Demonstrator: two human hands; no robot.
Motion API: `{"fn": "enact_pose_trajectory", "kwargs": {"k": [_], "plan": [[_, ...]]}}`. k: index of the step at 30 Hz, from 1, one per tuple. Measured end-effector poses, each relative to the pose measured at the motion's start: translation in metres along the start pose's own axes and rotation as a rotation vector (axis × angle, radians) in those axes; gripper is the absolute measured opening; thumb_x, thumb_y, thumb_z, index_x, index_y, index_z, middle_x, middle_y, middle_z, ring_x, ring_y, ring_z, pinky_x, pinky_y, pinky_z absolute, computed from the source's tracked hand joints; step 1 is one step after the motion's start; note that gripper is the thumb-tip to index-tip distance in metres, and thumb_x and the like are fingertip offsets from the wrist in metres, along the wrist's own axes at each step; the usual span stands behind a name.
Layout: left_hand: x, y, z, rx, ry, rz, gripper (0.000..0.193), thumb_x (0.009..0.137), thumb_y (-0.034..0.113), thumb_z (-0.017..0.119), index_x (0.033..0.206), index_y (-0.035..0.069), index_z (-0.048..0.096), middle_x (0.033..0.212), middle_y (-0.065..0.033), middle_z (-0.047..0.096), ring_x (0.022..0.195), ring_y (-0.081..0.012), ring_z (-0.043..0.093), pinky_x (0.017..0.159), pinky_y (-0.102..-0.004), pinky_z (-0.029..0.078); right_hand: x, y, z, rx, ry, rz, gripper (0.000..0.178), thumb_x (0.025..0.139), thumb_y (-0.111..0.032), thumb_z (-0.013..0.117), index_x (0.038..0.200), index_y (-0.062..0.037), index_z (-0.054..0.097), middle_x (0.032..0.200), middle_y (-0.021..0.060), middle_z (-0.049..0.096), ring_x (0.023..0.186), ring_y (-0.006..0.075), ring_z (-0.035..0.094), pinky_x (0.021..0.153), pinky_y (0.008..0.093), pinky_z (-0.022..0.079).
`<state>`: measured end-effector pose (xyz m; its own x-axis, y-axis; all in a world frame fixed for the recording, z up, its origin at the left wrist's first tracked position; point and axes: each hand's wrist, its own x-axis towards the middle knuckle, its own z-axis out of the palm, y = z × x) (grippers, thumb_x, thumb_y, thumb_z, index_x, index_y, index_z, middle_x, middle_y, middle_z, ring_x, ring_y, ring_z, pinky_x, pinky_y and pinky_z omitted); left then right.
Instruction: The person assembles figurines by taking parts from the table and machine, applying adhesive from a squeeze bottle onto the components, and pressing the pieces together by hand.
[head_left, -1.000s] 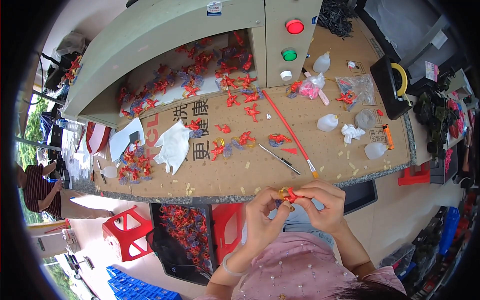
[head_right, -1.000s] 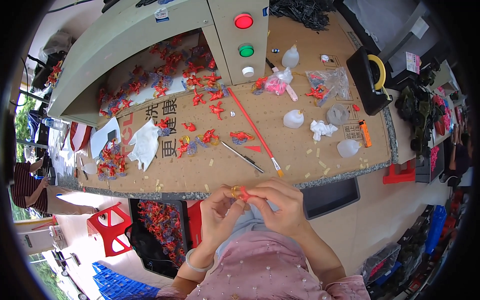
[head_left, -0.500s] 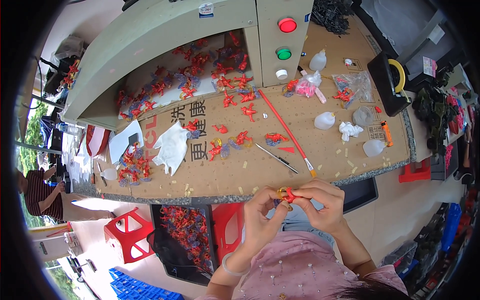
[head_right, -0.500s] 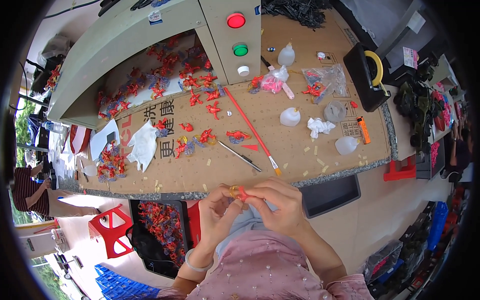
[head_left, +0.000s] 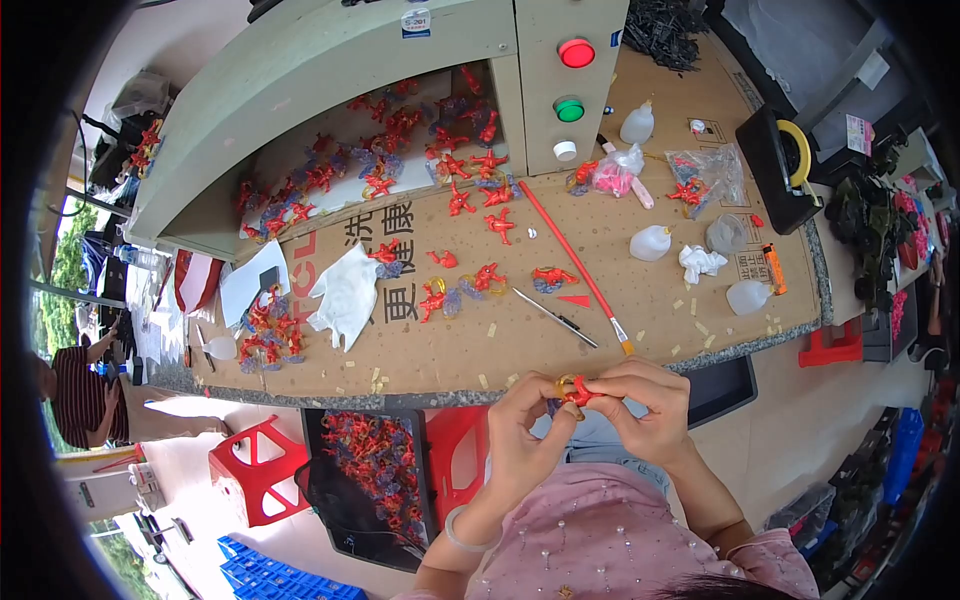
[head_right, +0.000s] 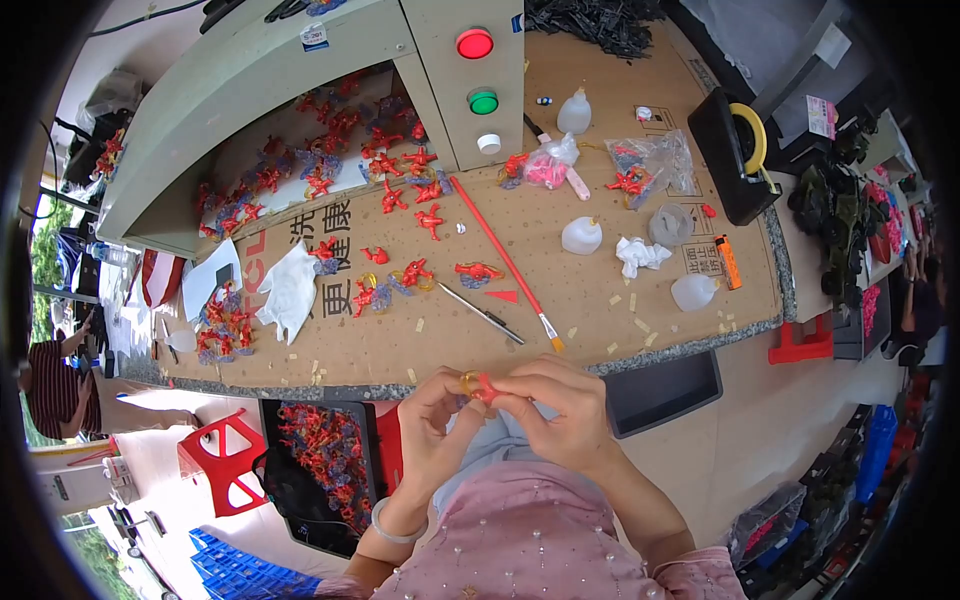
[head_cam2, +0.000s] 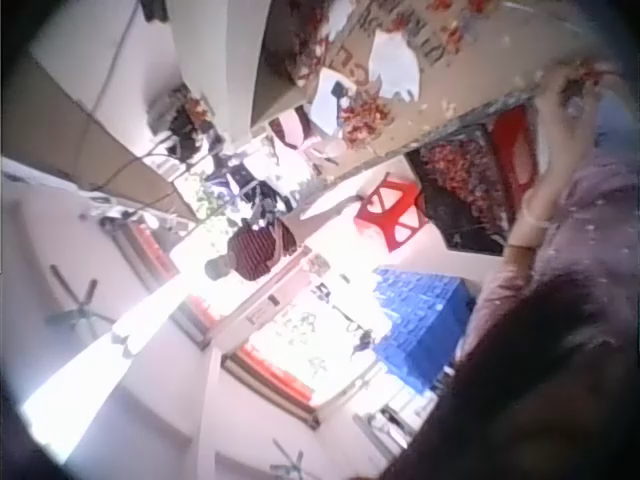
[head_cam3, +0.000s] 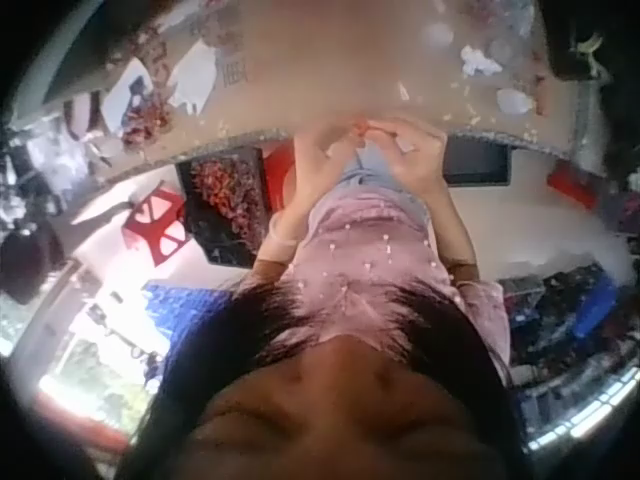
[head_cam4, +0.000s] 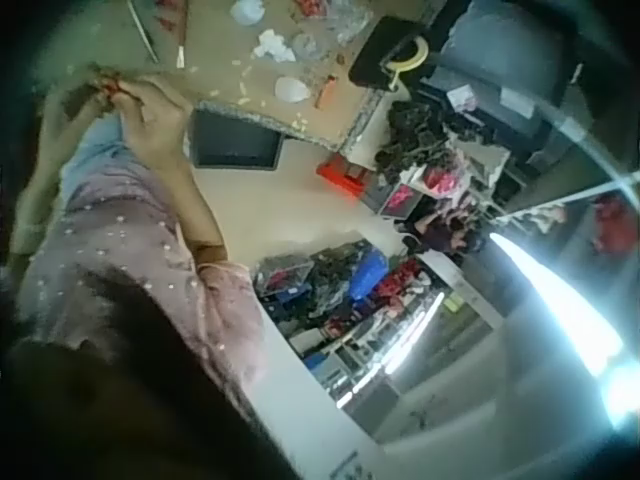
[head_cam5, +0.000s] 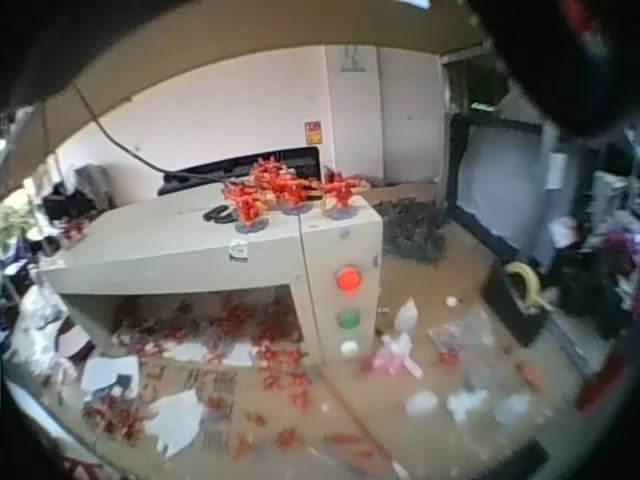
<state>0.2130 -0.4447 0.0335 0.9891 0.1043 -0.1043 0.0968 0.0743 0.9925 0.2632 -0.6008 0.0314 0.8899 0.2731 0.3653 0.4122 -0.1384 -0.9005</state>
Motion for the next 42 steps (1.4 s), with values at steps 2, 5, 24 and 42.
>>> {"fn": "enact_pose_trajectory", "kwargs": {"k": [2, 5, 24, 42], "plan": [[0.0007, 0.0018, 0.0002, -0.001, -0.005, -0.003, 0.007, 0.083, -0.009, 0.058, 0.09, -0.008, 0.059, 0.091, -0.0082, 0.056, 0.08, -0.0123, 0.061, 0.07, -0.0236, 0.05, -0.0005, 0.0004, -0.0006, 0.006, -0.002, 0.008, 0.015, 0.071, 0.0, 0.075, 0.085, 0.003, 0.07, 0.072, 0.0115, 0.067, 0.065, 0.0213, 0.064, 0.061, 0.028, 0.047], [0.0009, 0.0012, -0.0003, -0.007, -0.006, -0.012, 0.01, 0.082, -0.012, 0.057, 0.09, -0.007, 0.059, 0.091, -0.0085, 0.057, 0.079, -0.0136, 0.062, 0.07, -0.0243, 0.05, -0.0006, 0.0012, -0.0002, 0.012, -0.001, 0.01, 0.015, 0.071, 0.0, 0.075, 0.085, 0.0031, 0.07, 0.072, 0.0116, 0.067, 0.065, 0.021, 0.064, 0.061, 0.0278, 0.047], [0.0014, 0.0081, 0.0053, 0.395, 0.081, 0.25, 0.015, 0.071, -0.008, 0.063, 0.085, -0.004, 0.061, 0.083, -0.0136, 0.061, 0.072, -0.0223, 0.062, 0.066, -0.0277, 0.049, -0.0009, 0.0019, -0.0021, 0.023, 0.02, -0.005, 0.017, 0.069, -0.004, 0.077, 0.084, 0.002, 0.071, 0.072, 0.0096, 0.067, 0.065, 0.0211, 0.062, 0.063, 0.0288, 0.047], [0.001, -0.0001, 0.004, 0.311, 0.077, 0.19, 0.014, 0.071, -0.008, 0.062, 0.084, -0.005, 0.059, 0.081, -0.0135, 0.06, 0.069, -0.02, 0.059, 0.064, -0.0273, 0.048, -0.0024, 0.003, -0.0018, -0.001, 0.024, 0.006, 0.019, 0.066, -0.001, 0.077, 0.083, 0.0021, 0.071, 0.071, 0.0107, 0.067, 0.064, 0.021, 0.063, 0.061, 0.0281, 0.047]]}}
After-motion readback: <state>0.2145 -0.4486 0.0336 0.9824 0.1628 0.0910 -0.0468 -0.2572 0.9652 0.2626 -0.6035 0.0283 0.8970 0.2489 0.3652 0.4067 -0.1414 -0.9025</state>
